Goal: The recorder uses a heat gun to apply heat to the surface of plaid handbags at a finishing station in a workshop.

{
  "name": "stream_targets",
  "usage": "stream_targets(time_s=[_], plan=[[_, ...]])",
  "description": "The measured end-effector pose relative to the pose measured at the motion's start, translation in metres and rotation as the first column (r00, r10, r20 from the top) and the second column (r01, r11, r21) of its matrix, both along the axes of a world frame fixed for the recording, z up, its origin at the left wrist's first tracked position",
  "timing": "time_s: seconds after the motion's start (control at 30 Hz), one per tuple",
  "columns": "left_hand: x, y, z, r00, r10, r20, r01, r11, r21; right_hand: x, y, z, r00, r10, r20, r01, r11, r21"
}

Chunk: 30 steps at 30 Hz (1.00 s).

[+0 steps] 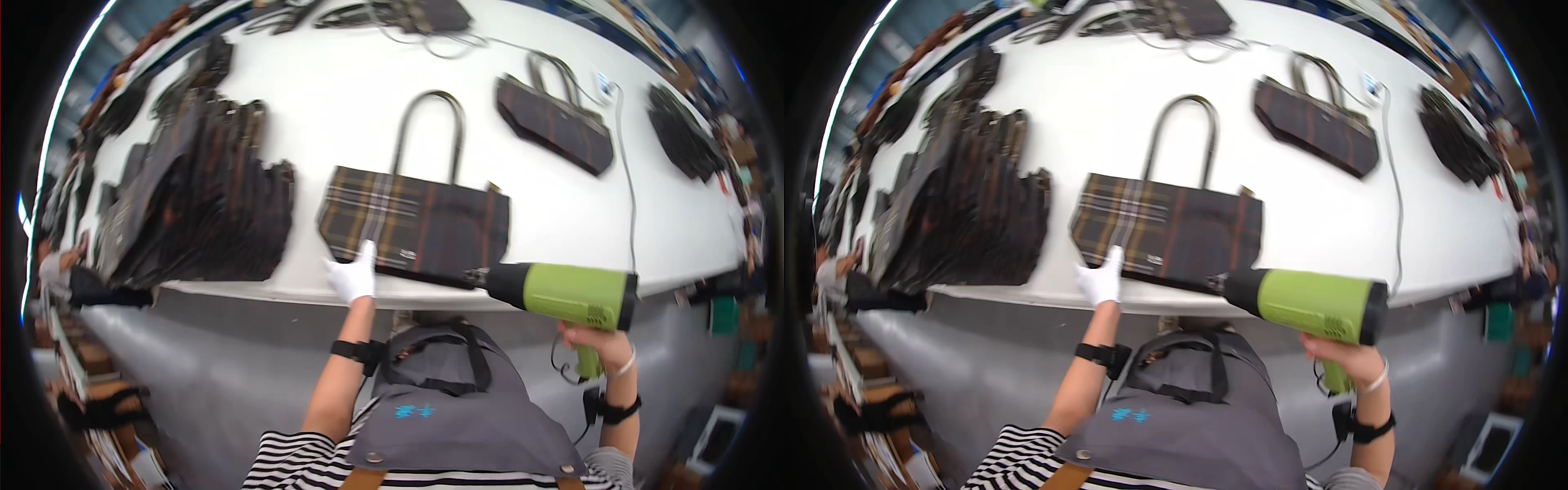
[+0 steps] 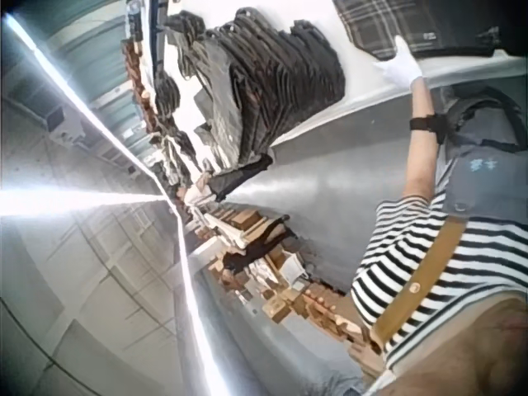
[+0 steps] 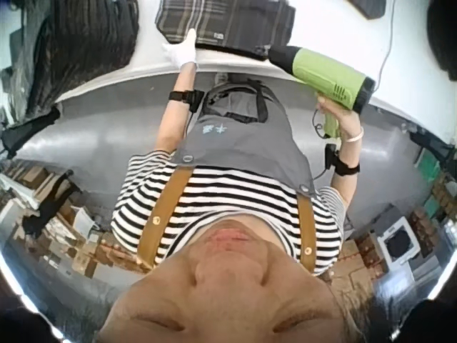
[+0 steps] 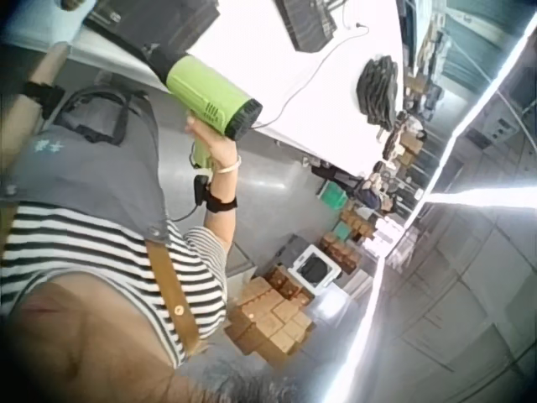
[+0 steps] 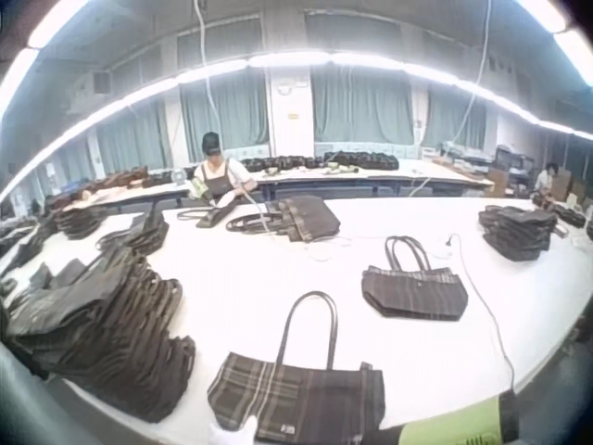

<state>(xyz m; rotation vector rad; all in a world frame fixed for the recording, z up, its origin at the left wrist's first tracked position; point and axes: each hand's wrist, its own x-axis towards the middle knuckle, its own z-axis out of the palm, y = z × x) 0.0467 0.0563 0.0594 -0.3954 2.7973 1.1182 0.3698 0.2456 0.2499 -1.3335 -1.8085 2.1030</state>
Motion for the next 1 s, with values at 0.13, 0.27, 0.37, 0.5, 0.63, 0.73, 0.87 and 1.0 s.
stream_targets(time_s=[0.13,0.27,0.37,0.5,0.63,0.73,0.87,1.0], plan=[[-0.004,0.012,-0.053,0.999,0.048,0.007,-0.048,0.977,0.207,0.009,0.011,-0.015,0.964,-0.121,-0.238,0.146,0.985,0.091],[-0.011,0.024,-0.067,0.962,0.131,0.241,-0.264,0.68,0.684,0.02,0.022,-0.016,0.895,-0.222,-0.387,0.25,0.968,0.022],[-0.002,0.059,-0.016,0.971,0.188,0.146,-0.173,0.136,0.976,0.028,0.038,-0.018,0.803,-0.286,-0.523,0.356,0.934,0.034],[-0.023,0.116,0.064,0.954,0.245,-0.17,0.09,0.31,0.947,0.027,0.058,-0.016,0.746,-0.257,-0.614,0.378,0.923,0.073],[-0.075,0.129,0.177,0.795,0.15,-0.588,0.443,0.52,0.731,0.029,0.072,-0.02,0.713,-0.256,-0.653,0.407,0.909,0.088],[-0.117,0.095,0.273,0.735,0.236,-0.635,0.589,0.24,0.771,0.034,0.067,0.0,0.735,-0.288,-0.614,0.433,0.896,0.098],[-0.154,-0.039,0.366,0.689,0.464,-0.557,0.396,0.403,0.825,0.026,0.053,0.008,0.704,-0.358,-0.613,0.513,0.853,0.091],[-0.276,-0.26,0.334,0.591,0.508,-0.627,0.317,0.568,0.76,0.01,0.065,-0.017,0.615,-0.25,-0.748,0.44,0.896,0.062]])
